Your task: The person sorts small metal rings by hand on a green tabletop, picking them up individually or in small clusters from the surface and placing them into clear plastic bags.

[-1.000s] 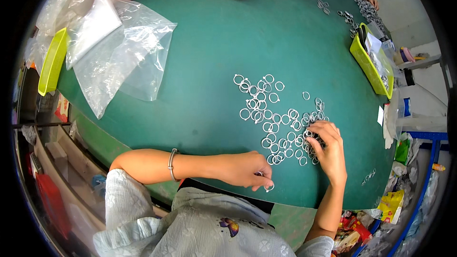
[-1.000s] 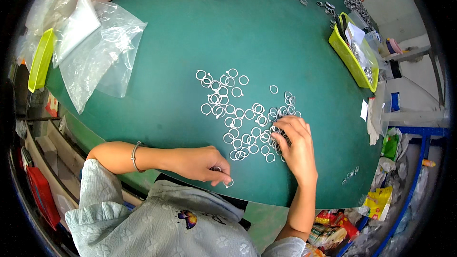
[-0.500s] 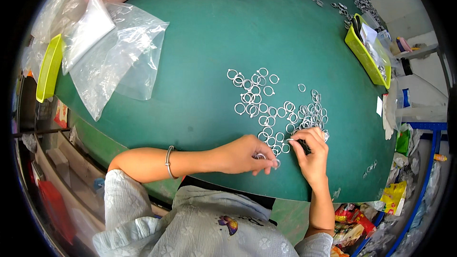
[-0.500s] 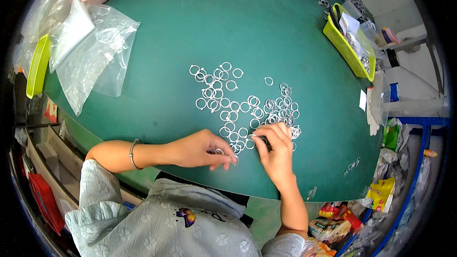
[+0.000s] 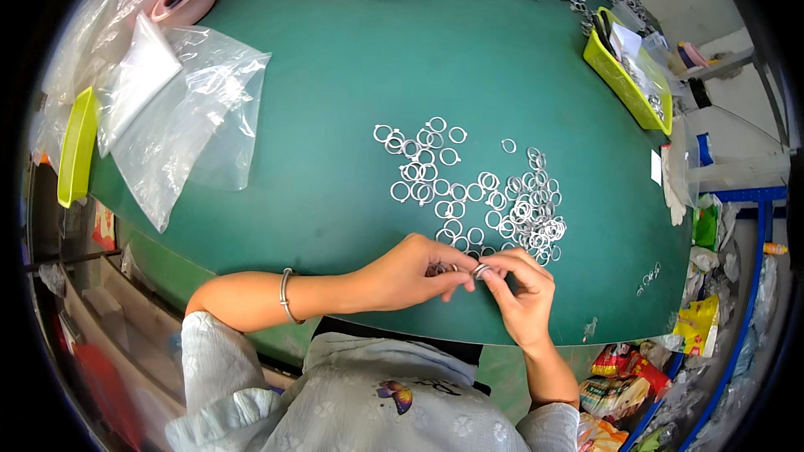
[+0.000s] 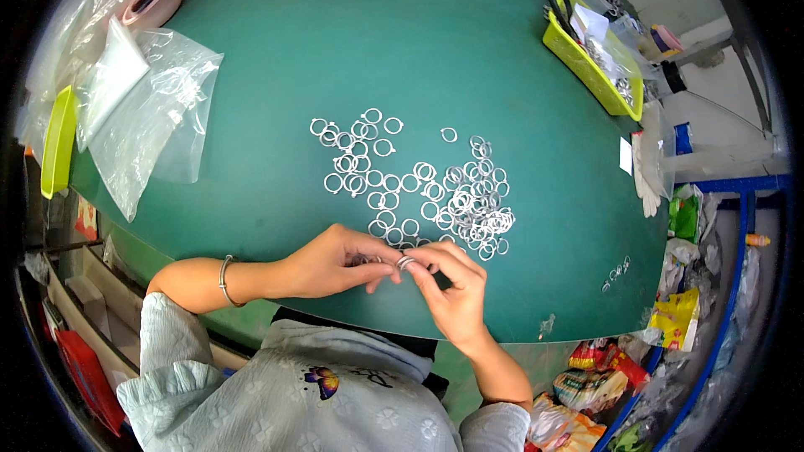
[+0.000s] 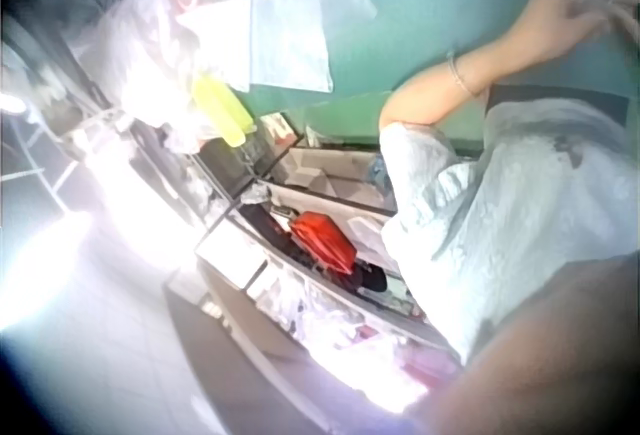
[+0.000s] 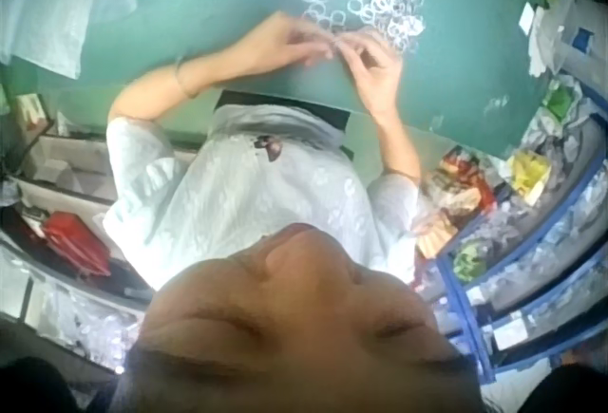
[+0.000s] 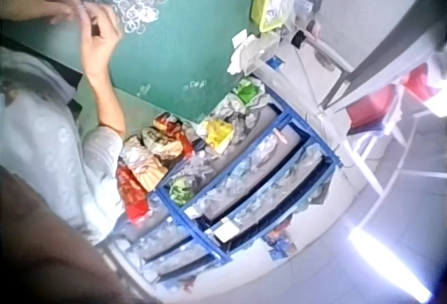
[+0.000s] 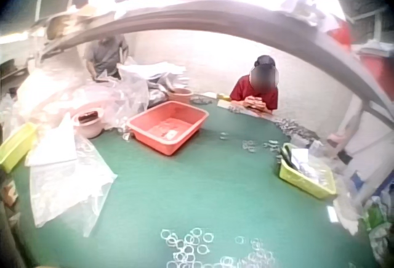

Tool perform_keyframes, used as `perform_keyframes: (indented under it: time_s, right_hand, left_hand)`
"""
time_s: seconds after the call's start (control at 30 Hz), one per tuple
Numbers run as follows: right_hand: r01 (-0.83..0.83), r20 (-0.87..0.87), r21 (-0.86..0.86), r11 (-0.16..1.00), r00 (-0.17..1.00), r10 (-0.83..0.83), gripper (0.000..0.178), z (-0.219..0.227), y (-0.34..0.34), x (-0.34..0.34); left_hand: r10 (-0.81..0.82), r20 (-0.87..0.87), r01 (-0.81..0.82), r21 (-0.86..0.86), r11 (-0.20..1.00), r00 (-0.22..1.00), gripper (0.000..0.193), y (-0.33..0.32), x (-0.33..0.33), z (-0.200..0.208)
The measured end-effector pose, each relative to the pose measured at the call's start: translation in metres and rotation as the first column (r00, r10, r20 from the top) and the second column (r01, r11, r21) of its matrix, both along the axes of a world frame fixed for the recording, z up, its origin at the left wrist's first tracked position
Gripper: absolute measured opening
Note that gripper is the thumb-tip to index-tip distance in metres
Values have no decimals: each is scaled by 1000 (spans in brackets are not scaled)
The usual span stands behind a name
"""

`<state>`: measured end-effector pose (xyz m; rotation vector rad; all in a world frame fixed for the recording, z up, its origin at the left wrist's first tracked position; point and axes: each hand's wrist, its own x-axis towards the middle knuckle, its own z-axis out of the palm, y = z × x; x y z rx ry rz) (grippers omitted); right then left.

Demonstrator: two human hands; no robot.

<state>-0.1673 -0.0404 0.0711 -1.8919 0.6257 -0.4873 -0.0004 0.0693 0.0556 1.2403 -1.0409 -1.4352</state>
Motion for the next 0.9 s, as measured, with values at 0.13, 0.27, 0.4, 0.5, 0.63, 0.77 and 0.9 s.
perform_keyframes:
  time_s: [0.13, 0.27, 0.4, 0.5, 0.63, 0.77, 0.9]
  right_hand:
    - [98, -48, -79, 992, 994, -102, 12, 8, -17, -15]
    - [399, -15, -79, 914, 916, -401, 6, 0, -68, -67]
    - [513, -223, -202, 834, 806, -549, 6, -13, -115, -111]
    - [455, -347, -403, 794, 727, -593, 10, -17, -124, -120]
    - [308, -203, -643, 701, 814, -544, 21, -4, -107, -100]
    - [-43, -312, -587, 808, 934, -176, 56, 1, -69, -45]
    - [-219, -448, -574, 789, 891, -79, 67, -12, -25, -21]
  left_hand:
    - [38, -81, -37, 13, 999, 996, 25, 0, -1, 2]
    - [62, 0, -62, -10, 998, 998, 26, 0, -1, 2]
    - [2, 164, 8, -64, 998, 986, 26, -1, -3, -2]
    - [36, 125, -23, -102, 995, 991, 25, -2, -3, -7]
    - [24, 157, -14, -64, 998, 987, 24, -4, 1, -3]
    - [10, 203, 9, -91, 996, 979, 23, -5, 2, -4]
    - [14, 176, -8, -34, 999, 984, 23, -8, 5, 3]
